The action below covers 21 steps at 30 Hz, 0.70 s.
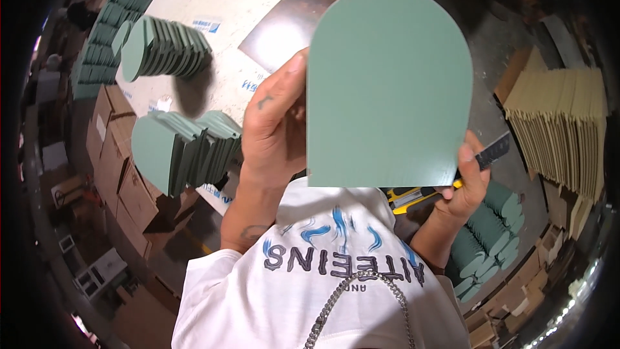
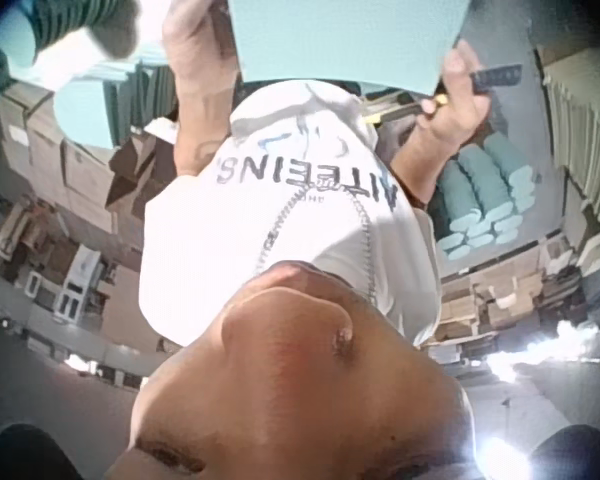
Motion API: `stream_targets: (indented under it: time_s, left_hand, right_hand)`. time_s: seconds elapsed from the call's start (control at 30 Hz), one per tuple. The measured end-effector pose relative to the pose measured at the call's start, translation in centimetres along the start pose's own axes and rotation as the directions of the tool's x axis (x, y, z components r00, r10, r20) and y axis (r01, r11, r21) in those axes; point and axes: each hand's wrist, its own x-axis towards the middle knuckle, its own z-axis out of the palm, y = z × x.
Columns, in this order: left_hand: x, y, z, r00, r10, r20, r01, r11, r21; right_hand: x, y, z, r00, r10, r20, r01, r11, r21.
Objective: Using a utility knife to trim the edges of green foam components on a workshop table.
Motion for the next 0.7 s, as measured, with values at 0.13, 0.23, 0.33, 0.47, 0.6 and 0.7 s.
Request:
stream_targets:
  time_s: [0.13,0.23,0.33,0.47,0.6,0.7]
  left_hand:
    - [-0.1,0.3,0.0,0.999,-0.013,0.034,0.009,0.995,0.098]
    - [0.1,0.7,-0.1,0.998,-0.014,0.055,0.002,0.977,0.212]
    - [0.1,0.8,-0.7,0.997,-0.007,0.072,-0.014,0.957,0.288]
    - [-0.7,1.0,-1.1,0.986,-0.052,0.157,0.059,0.997,-0.04]
    - [-2.7,1.1,-2.3,0.995,0.025,-0.095,-0.004,0.976,0.217]
    - [-5.4,2.0,-5.6,0.957,0.116,-0.264,-0.027,0.948,0.318]
  right_hand:
    - [0.2,0.0,0.0,0.999,-0.011,0.046,0.008,0.999,0.049]
    - [0.4,0.3,0.1,0.998,-0.025,0.051,0.023,0.999,0.047]
    - [0.6,0.9,-0.7,0.994,-0.036,0.1,0.029,0.997,0.067]
    - [1.2,2.2,-0.7,0.993,-0.041,0.107,0.042,0.999,-0.01]
    - [2.4,3.2,1.4,0.987,0.055,0.148,-0.036,0.991,-0.132]
    - [3.9,5.7,3.8,0.928,0.146,0.344,-0.058,0.966,-0.253]
